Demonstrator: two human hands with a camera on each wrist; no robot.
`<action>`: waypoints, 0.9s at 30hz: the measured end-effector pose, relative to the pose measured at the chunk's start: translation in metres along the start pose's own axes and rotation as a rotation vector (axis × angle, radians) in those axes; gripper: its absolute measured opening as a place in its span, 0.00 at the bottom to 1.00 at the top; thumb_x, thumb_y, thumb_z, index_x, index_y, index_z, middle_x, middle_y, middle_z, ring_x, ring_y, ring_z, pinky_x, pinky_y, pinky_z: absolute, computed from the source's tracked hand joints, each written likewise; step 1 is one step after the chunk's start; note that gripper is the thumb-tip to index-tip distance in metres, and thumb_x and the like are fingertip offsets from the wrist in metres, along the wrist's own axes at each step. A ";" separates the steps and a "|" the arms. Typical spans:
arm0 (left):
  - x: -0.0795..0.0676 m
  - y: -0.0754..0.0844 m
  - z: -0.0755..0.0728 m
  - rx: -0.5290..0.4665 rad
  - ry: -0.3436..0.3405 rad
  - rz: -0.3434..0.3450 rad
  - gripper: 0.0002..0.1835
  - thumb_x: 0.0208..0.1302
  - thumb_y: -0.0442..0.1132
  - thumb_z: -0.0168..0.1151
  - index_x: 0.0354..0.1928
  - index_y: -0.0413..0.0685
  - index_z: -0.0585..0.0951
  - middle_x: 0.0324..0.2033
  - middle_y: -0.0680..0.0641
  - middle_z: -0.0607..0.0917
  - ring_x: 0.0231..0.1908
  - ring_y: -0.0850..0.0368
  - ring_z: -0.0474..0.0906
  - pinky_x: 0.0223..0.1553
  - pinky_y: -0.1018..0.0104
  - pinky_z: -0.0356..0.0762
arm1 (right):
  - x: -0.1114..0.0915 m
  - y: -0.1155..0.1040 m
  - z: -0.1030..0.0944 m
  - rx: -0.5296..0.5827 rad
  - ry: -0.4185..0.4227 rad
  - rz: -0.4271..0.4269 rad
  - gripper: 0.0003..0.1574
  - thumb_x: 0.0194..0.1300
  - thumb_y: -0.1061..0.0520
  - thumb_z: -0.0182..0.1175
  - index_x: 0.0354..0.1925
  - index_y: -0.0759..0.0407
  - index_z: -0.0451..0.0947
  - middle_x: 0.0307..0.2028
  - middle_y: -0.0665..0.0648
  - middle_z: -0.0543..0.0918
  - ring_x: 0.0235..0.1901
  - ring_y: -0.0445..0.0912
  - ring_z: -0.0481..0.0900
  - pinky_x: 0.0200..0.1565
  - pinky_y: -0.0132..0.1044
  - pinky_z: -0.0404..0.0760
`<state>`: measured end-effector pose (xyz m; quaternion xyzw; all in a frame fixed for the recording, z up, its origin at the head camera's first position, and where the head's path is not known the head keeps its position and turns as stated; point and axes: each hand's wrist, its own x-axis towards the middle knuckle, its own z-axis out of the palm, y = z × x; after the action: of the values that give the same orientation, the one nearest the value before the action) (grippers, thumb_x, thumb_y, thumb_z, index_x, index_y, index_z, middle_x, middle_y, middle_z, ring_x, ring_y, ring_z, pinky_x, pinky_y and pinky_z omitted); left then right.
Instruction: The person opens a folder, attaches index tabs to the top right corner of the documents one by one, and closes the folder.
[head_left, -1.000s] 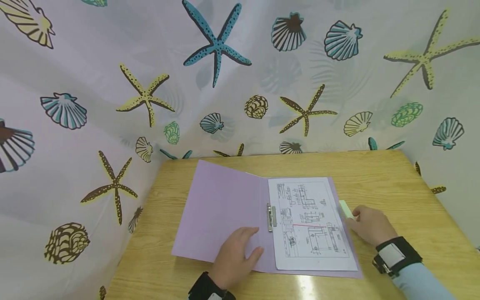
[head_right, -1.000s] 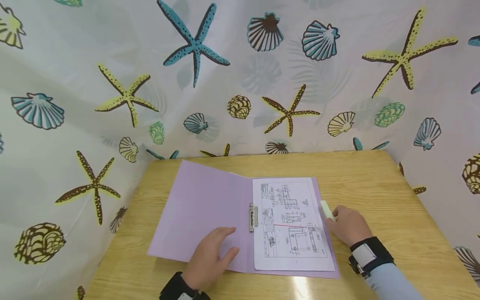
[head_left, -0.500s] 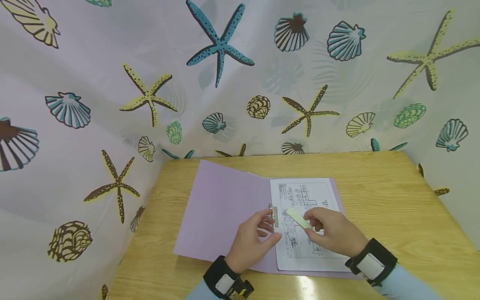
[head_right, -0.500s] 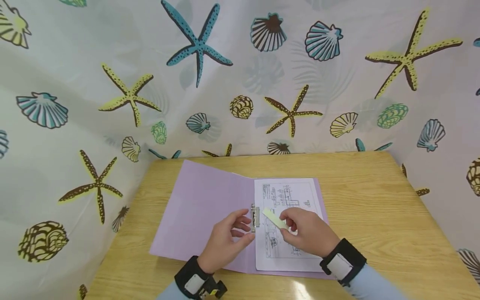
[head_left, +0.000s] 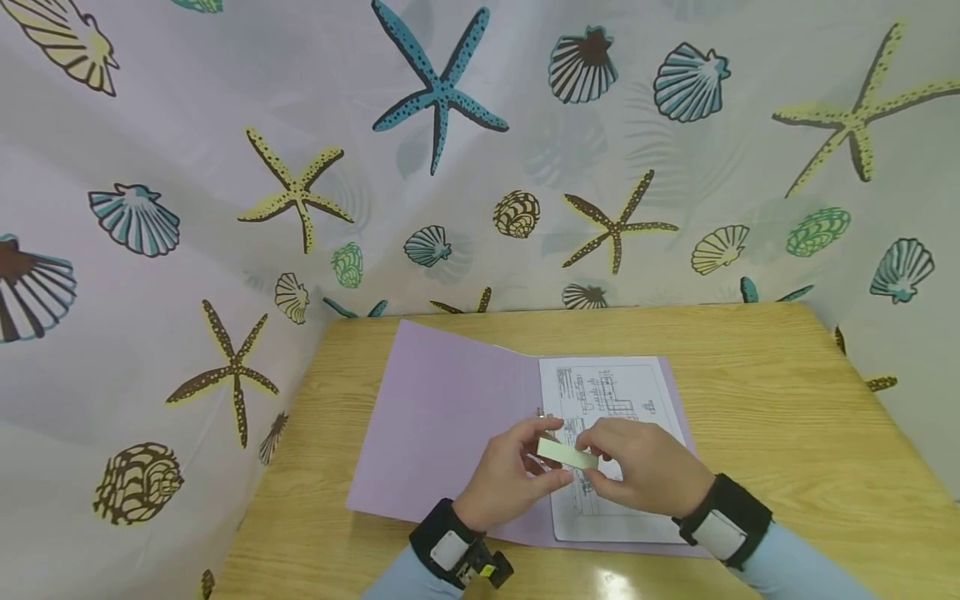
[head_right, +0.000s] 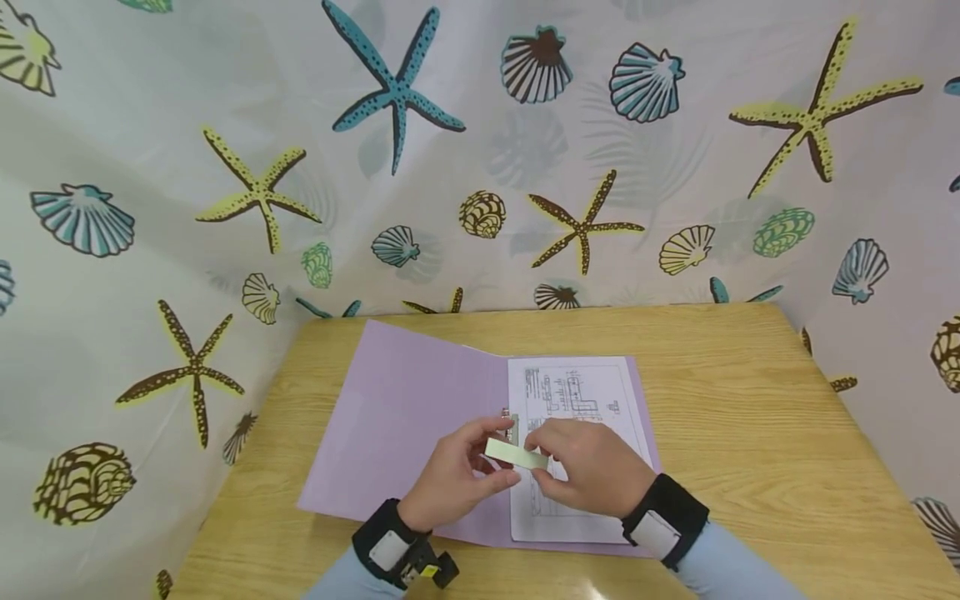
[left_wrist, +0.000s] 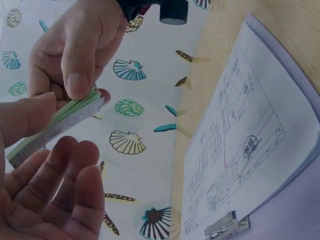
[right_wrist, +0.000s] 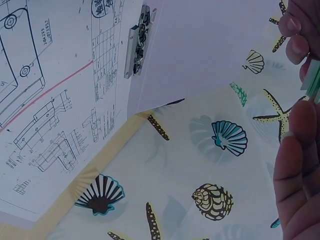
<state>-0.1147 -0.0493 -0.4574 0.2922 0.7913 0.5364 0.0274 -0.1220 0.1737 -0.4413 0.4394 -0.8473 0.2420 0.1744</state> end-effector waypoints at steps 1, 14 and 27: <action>0.000 0.000 0.000 -0.010 0.001 -0.006 0.28 0.54 0.41 0.70 0.58 0.50 0.72 0.40 0.52 0.82 0.33 0.65 0.78 0.32 0.71 0.80 | 0.000 0.000 0.001 0.004 -0.003 -0.007 0.15 0.50 0.55 0.66 0.39 0.50 0.76 0.28 0.41 0.75 0.26 0.35 0.71 0.28 0.25 0.74; -0.003 -0.004 0.002 -0.025 0.127 0.035 0.13 0.56 0.41 0.69 0.44 0.53 0.80 0.40 0.55 0.83 0.32 0.64 0.77 0.31 0.68 0.79 | 0.000 -0.001 0.008 0.046 0.103 0.013 0.21 0.54 0.49 0.68 0.46 0.51 0.76 0.38 0.43 0.76 0.32 0.36 0.72 0.33 0.27 0.76; -0.004 0.003 0.005 -0.044 0.185 0.025 0.14 0.53 0.34 0.70 0.43 0.46 0.80 0.38 0.49 0.84 0.33 0.59 0.76 0.27 0.65 0.76 | 0.000 -0.001 0.012 0.087 0.133 0.073 0.20 0.51 0.55 0.71 0.44 0.51 0.78 0.35 0.42 0.78 0.31 0.37 0.74 0.32 0.29 0.78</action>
<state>-0.1086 -0.0466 -0.4578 0.2507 0.7747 0.5787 -0.0460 -0.1222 0.1670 -0.4513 0.3984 -0.8381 0.3133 0.2020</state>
